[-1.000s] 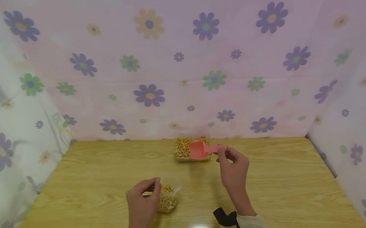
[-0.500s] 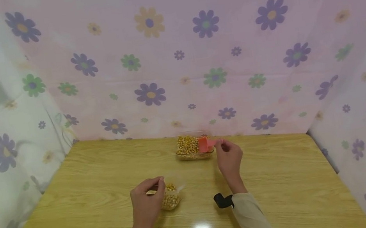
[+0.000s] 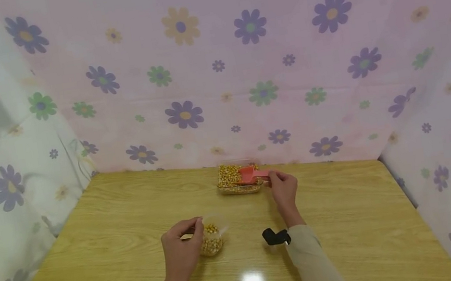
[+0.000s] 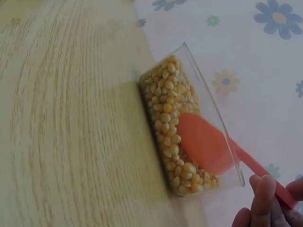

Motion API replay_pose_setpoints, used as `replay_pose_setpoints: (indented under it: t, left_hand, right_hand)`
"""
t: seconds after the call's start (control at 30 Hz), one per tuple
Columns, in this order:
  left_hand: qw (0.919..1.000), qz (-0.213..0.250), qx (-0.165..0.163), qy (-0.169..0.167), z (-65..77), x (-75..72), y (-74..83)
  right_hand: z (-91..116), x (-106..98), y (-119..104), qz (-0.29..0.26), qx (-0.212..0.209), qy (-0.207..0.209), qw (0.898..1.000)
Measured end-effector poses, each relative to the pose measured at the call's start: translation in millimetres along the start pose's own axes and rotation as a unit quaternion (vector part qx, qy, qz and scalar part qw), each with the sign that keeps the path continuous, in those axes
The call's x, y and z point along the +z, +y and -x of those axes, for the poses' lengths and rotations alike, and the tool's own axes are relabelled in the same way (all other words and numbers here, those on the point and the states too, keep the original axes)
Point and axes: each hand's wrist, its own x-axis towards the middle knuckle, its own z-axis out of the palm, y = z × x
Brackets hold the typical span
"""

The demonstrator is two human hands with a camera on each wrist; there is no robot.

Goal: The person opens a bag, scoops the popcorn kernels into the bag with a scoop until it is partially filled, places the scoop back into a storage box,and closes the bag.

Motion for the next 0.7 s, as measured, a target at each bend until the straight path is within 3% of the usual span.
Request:
replay_pose_setpoints:
  t: [0.4, 0.57, 0.7]
  left_hand:
    - [0.9998, 0.001, -0.019, 0.003, 2.7, 0.6, -0.9]
    - [0.9994, 0.005, -0.034, 0.004, 3.3, 0.7, -1.2]
    - [0.9991, 0.010, -0.042, 0.000, 2.8, -0.4, -0.4]
  right_hand:
    - [-5, -7, 3, -0.073, 0.102, -0.013, 0.992]
    - [-7, -11, 6, -0.129, 0.156, -0.038, 0.978]
    - [-5, -13, 8, -0.197, 0.173, -0.057, 0.963]
